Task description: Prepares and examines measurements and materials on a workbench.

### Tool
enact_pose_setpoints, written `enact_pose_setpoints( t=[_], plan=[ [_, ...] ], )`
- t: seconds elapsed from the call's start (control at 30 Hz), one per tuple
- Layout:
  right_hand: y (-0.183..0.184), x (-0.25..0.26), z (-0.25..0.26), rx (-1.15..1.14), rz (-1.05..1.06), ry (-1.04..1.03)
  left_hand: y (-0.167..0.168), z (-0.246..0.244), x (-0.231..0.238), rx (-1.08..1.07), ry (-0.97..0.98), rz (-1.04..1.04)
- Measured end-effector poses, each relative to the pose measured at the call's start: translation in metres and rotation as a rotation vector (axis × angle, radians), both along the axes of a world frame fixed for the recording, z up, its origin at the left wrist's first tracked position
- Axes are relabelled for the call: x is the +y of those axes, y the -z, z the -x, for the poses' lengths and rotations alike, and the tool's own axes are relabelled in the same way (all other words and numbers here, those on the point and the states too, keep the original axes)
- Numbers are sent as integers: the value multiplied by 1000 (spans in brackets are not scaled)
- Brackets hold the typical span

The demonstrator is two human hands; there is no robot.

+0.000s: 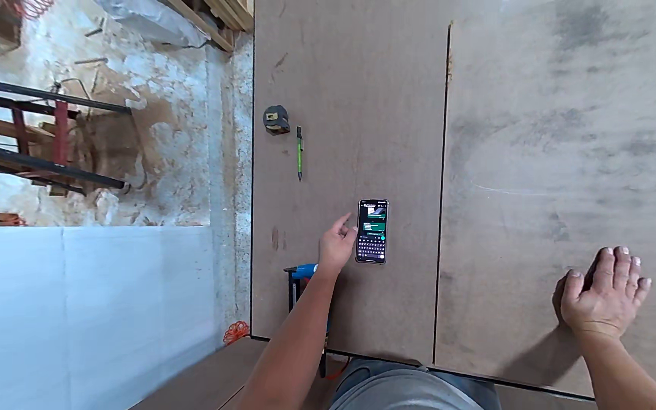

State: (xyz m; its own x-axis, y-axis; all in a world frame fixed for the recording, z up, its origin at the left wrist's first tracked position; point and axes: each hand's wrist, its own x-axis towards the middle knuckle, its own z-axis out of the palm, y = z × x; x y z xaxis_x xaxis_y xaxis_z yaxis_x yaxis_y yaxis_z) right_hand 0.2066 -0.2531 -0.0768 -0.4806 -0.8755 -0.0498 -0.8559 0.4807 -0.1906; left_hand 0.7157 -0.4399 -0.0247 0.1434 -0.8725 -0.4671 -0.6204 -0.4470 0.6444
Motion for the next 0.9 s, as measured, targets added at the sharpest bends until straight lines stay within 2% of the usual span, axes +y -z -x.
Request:
enact_pose_setpoints(
  t=[0.13, 0.47, 0.67, 0.9],
  plan=[
    [-1, 0, -1, 3, -2, 3, 1, 9, -9, -158, 61, -38],
    [-3, -1, -3, -6, -1, 8, -4, -2, -3, 2, 77, -71],
    [-4, -2, -4, -16, -4, 13, -13, 2, 1, -72, 202, -103],
    [-5, -1, -3, -18, 3, 3, -5, -10, 2, 171, 43, -68]
  ],
)
